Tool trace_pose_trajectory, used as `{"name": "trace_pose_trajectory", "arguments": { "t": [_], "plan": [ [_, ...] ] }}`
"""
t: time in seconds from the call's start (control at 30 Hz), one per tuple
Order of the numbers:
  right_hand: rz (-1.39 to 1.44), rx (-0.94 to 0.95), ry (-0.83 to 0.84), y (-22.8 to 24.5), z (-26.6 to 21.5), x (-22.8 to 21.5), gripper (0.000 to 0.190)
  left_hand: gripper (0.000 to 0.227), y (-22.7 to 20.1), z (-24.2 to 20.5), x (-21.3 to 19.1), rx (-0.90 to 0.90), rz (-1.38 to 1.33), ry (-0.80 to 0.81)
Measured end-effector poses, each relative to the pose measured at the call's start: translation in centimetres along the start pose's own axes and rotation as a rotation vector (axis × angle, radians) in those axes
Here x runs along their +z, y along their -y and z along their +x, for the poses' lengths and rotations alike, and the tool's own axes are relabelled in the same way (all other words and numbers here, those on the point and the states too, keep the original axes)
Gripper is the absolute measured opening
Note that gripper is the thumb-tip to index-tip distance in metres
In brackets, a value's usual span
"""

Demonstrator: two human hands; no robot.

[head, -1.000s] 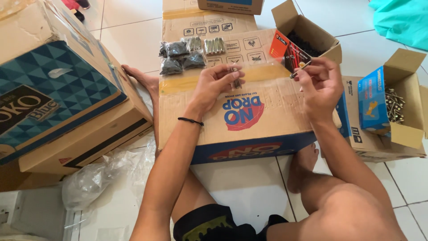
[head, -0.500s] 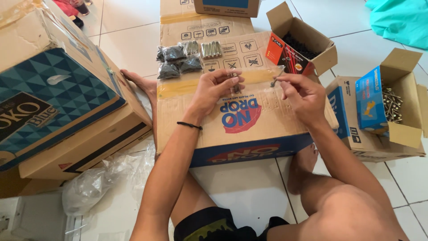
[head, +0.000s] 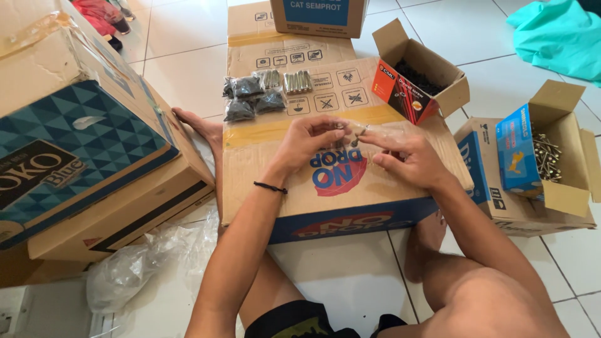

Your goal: Bagging small metal screws into plastic bags for organization or retail

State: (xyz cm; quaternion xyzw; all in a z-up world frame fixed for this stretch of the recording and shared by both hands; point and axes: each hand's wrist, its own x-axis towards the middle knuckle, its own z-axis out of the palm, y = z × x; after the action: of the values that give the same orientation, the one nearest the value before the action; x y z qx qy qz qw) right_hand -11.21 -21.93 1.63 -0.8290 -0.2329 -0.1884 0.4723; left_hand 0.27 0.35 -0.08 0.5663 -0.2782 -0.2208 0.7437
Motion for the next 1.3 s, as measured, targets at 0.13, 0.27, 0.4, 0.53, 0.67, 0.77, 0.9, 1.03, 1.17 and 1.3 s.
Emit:
{"name": "trace_pose_trajectory", "arguments": {
  "t": [0.13,0.27,0.4,0.53,0.67,0.77,0.9,1.03,1.17,1.3],
  "plan": [
    [-0.039,-0.037,0.028,0.0,0.3,0.2,0.037,0.03,0.8,0.1,0.0,-0.014,-0.013,-0.008],
    [-0.109,-0.05,-0.019,-0.3,0.1,0.4,0.037,0.029,1.3,0.4,-0.2,-0.022,0.013,0.002],
    [-0.149,-0.069,-0.052,-0.9,0.0,0.4,0.037,0.029,1.6,0.4,0.3,-0.029,-0.023,-0.024],
    [-0.104,-0.067,-0.059,-2.2,-0.6,0.5,0.04,0.03,1.4,0.3,0.7,-0.033,-0.07,-0.039],
    [-0.089,-0.08,-0.076,-3.7,-1.0,0.3,0.04,0.031,1.9,0.5,0.5,-0.032,-0.096,-0.047],
    [-0.02,-0.059,-0.065,-0.5,0.3,0.2,0.043,0.031,1.6,0.4,0.6,-0.03,-0.082,-0.044],
    [-0.042,-0.116,-0.029,-0.1,0.5,0.2,0.039,0.031,1.3,0.3,0.5,-0.045,-0.059,-0.05],
    [-0.034,-0.117,-0.021,0.1,0.6,0.2,0.038,0.034,1.3,0.3,0.5,-0.051,-0.085,-0.07],
    [-0.026,-0.107,-0.037,-2.7,-0.4,0.3,0.038,0.033,1.3,0.4,0.5,-0.053,-0.093,-0.076],
    [-0.005,-0.069,-0.014,-1.7,-0.3,0.2,0.04,0.033,1.6,0.6,0.3,-0.073,-0.066,-0.075]
  ]
}}
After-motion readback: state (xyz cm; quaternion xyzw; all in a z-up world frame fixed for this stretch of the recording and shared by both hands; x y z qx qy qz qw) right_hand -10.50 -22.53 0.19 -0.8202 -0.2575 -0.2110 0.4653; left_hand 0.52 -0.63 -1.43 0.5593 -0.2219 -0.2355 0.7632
